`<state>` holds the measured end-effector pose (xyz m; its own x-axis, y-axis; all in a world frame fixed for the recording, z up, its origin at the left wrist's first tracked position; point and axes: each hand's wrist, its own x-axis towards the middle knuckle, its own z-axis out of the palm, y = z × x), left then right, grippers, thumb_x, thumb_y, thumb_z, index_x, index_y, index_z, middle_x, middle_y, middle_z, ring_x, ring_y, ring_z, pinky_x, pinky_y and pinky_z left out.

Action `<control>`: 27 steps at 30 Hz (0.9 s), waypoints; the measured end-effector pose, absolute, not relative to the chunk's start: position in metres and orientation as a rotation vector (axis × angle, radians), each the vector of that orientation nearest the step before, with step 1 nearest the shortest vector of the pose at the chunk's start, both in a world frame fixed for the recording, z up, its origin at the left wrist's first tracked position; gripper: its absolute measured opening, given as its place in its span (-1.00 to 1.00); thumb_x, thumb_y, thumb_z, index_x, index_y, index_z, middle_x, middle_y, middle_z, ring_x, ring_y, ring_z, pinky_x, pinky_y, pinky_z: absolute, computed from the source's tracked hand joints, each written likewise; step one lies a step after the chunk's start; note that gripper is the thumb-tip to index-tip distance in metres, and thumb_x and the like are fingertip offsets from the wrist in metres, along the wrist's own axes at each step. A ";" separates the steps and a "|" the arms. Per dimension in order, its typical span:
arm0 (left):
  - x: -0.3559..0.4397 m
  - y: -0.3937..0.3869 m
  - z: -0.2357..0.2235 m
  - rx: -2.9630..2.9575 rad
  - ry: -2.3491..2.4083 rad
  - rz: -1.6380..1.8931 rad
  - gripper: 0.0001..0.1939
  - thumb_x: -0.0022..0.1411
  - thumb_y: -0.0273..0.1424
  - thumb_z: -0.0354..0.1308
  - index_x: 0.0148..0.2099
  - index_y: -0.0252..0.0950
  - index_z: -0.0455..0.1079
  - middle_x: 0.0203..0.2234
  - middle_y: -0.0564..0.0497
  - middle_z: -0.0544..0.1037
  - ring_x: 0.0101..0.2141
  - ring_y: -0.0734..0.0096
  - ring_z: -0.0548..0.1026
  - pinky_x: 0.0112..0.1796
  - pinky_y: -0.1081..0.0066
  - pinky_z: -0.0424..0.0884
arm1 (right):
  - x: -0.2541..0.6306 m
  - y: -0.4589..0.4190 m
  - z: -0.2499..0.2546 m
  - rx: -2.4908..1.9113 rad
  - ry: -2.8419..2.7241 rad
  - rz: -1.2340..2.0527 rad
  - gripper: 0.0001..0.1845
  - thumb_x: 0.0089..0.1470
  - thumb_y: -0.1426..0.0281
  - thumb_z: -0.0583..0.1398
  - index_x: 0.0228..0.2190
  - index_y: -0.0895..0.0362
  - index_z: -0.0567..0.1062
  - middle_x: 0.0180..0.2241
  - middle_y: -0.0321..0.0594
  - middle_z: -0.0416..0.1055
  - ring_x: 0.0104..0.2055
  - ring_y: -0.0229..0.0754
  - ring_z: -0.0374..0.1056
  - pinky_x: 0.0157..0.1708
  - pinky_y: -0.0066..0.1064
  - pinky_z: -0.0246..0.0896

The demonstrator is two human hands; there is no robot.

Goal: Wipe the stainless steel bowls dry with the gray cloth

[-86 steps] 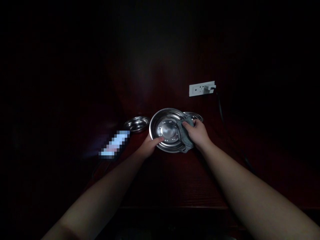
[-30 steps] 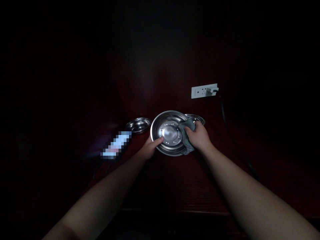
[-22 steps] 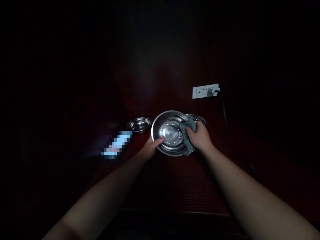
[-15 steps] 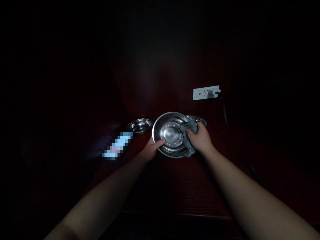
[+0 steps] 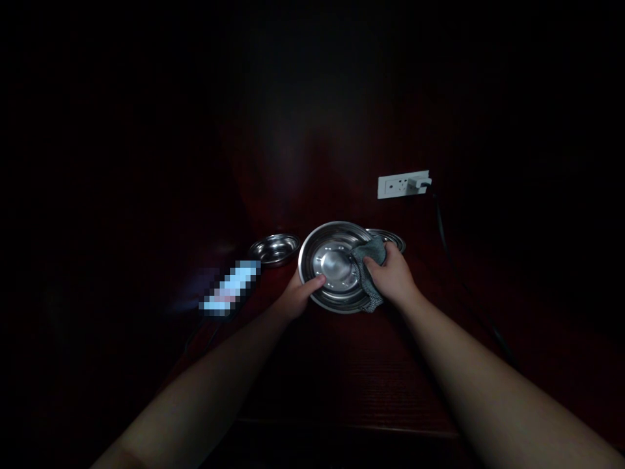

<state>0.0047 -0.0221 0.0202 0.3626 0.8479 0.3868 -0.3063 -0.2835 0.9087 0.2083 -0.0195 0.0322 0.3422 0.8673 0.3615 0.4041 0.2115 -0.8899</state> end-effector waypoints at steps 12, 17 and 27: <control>0.007 -0.022 0.022 1.437 0.528 1.227 -0.31 -0.01 -0.27 0.28 0.15 -0.30 0.16 0.06 -0.17 0.39 0.07 0.06 0.34 0.10 0.06 0.19 | 0.209 -0.018 0.031 -1.424 -1.261 0.456 -0.66 -0.17 0.34 0.24 -0.26 0.12 0.36 -0.30 -0.15 0.44 -0.27 -0.08 0.40 -0.19 -0.21 0.31; 0.007 -0.021 0.023 1.442 0.520 1.242 -0.29 0.00 -0.28 0.28 0.16 -0.31 0.13 0.08 -0.18 0.37 0.08 0.06 0.32 0.11 0.07 0.18 | 0.209 -0.019 0.031 -1.448 -1.228 0.433 -0.64 -0.19 0.32 0.26 -0.27 0.13 0.37 -0.31 -0.13 0.45 -0.28 -0.07 0.41 -0.21 -0.21 0.31; 0.009 -0.023 0.023 1.374 0.628 1.302 -0.39 0.03 -0.29 0.24 0.13 -0.30 0.21 0.02 -0.15 0.42 0.04 0.09 0.37 0.09 0.08 0.20 | 0.212 -0.017 0.028 -1.389 -1.161 0.589 -0.66 -0.14 0.23 0.25 -0.31 0.16 0.44 -0.37 -0.14 0.49 -0.40 -0.11 0.42 -0.40 -0.27 0.34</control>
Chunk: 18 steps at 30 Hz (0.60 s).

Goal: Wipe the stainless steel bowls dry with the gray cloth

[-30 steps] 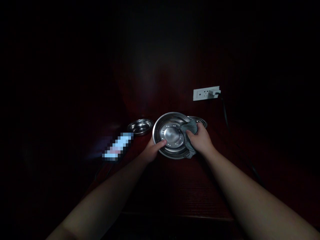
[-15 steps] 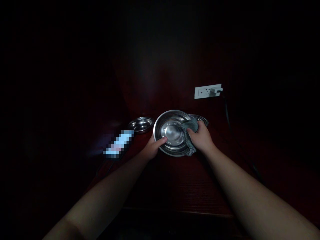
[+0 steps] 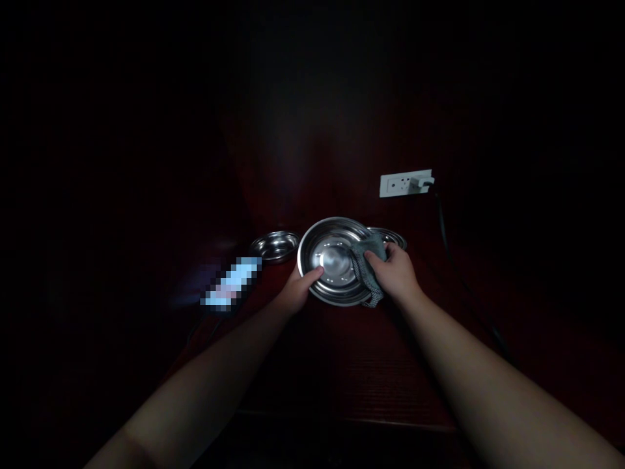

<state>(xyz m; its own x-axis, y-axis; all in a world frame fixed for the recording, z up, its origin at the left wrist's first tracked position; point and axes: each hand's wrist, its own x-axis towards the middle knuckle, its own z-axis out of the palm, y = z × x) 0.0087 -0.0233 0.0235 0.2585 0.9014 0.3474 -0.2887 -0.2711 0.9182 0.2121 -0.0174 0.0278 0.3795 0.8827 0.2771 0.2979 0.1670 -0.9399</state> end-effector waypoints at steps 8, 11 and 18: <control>0.009 -0.024 0.024 1.358 0.657 1.293 -0.43 0.04 -0.31 0.24 0.09 -0.31 0.22 0.04 -0.16 0.40 0.05 0.08 0.36 0.09 0.08 0.21 | 0.211 -0.022 0.032 -1.418 -1.260 0.525 -0.71 -0.09 0.23 0.20 -0.31 0.14 0.43 -0.39 -0.20 0.46 -0.43 -0.16 0.38 -0.41 -0.32 0.31; 0.008 -0.022 0.021 1.376 0.642 1.282 -0.42 0.03 -0.31 0.25 0.09 -0.31 0.20 0.04 -0.16 0.40 0.04 0.09 0.36 0.09 0.09 0.21 | 0.210 -0.021 0.031 -1.439 -1.240 0.525 -0.74 -0.09 0.26 0.20 -0.32 0.13 0.41 -0.40 -0.20 0.46 -0.42 -0.15 0.38 -0.41 -0.32 0.31; 0.008 -0.021 0.019 1.403 0.600 1.270 -0.44 0.02 -0.31 0.27 0.06 -0.32 0.24 0.05 -0.16 0.39 0.05 0.08 0.35 0.09 0.10 0.21 | 0.212 -0.016 0.026 -1.453 -1.196 0.517 -0.76 -0.09 0.26 0.21 -0.36 0.11 0.36 -0.40 -0.17 0.44 -0.40 -0.11 0.38 -0.42 -0.29 0.30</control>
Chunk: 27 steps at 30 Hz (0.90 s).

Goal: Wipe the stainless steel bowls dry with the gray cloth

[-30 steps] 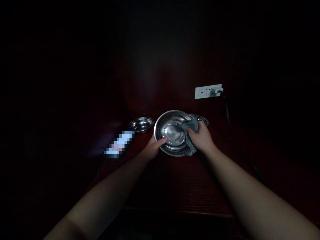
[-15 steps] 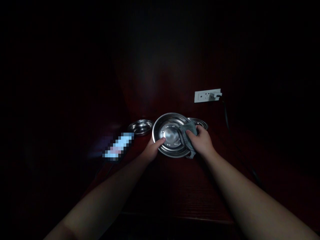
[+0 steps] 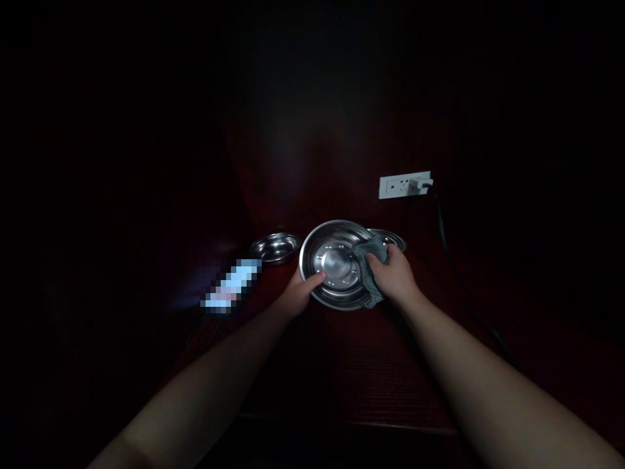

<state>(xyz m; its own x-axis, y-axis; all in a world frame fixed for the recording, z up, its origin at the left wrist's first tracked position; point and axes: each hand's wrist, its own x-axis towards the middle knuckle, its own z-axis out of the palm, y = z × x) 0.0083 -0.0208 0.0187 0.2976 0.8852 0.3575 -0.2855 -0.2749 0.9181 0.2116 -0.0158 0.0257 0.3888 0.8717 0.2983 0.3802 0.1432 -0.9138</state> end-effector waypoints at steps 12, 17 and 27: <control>0.008 -0.022 0.026 1.418 0.509 1.243 -0.28 -0.03 -0.35 0.28 0.18 -0.29 0.14 0.07 -0.15 0.38 0.08 0.08 0.32 0.09 0.15 0.20 | 0.215 -0.014 0.025 -1.461 -1.208 0.414 -0.74 -0.13 0.27 0.22 -0.35 0.11 0.38 -0.41 -0.18 0.44 -0.40 -0.12 0.38 -0.40 -0.27 0.30; 0.007 -0.023 0.029 1.413 0.516 1.225 -0.29 -0.02 -0.32 0.27 0.18 -0.28 0.16 0.06 -0.16 0.39 0.08 0.03 0.32 0.06 0.13 0.23 | 0.216 -0.014 0.024 -1.435 -1.220 0.410 -0.75 -0.13 0.27 0.23 -0.37 0.10 0.37 -0.43 -0.20 0.43 -0.43 -0.13 0.36 -0.42 -0.27 0.30; 0.006 -0.023 0.023 1.519 0.475 1.270 -0.28 0.07 -0.23 0.23 0.22 -0.29 0.06 0.13 -0.18 0.30 0.13 0.09 0.26 0.14 0.13 0.11 | 0.209 -0.017 0.031 -1.340 -1.048 0.634 -0.76 -0.13 0.30 0.24 -0.36 0.09 0.36 -0.47 -0.24 0.41 -0.49 -0.16 0.35 -0.51 -0.32 0.29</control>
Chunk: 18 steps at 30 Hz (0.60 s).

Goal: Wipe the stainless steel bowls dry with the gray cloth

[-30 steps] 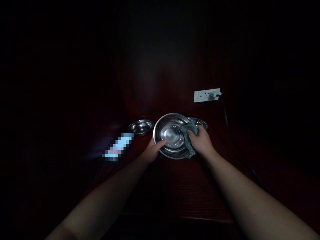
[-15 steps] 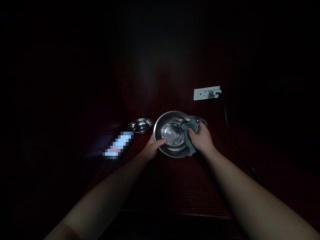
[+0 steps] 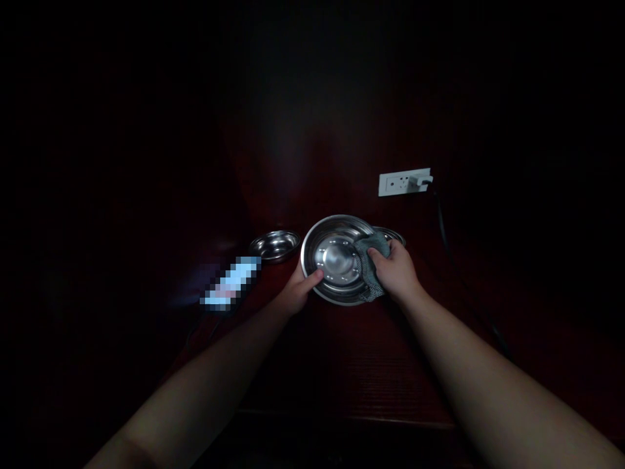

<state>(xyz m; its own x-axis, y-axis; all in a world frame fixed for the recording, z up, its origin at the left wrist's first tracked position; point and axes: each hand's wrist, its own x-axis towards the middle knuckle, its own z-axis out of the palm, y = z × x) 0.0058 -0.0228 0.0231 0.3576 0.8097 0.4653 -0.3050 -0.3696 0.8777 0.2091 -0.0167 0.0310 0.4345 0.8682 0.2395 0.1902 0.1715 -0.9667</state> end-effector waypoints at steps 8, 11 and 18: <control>0.009 -0.022 0.022 1.436 0.530 1.231 -0.30 0.03 -0.30 0.25 0.18 -0.32 0.09 0.12 -0.20 0.30 0.12 0.09 0.27 0.16 0.11 0.08 | 0.215 -0.013 0.026 -1.381 -1.151 0.498 -0.74 -0.13 0.27 0.23 -0.34 0.09 0.37 -0.42 -0.21 0.43 -0.43 -0.13 0.37 -0.45 -0.29 0.30; 0.010 -0.022 0.021 1.389 0.556 1.197 -0.32 0.01 -0.34 0.26 0.17 -0.32 0.13 0.10 -0.18 0.33 0.10 0.08 0.29 0.15 0.09 0.08 | 0.217 -0.011 0.023 -1.396 -1.160 0.497 -0.72 -0.12 0.25 0.22 -0.33 0.10 0.37 -0.42 -0.21 0.43 -0.43 -0.12 0.38 -0.44 -0.28 0.31; 0.006 -0.019 0.025 1.318 0.622 1.205 -0.28 -0.08 -0.43 0.26 0.17 -0.28 0.15 0.07 -0.13 0.37 0.10 0.07 0.29 0.12 0.10 0.15 | 0.213 -0.017 0.028 -1.422 -1.164 0.487 -0.75 -0.14 0.28 0.23 -0.36 0.11 0.37 -0.42 -0.19 0.44 -0.40 -0.11 0.39 -0.41 -0.27 0.31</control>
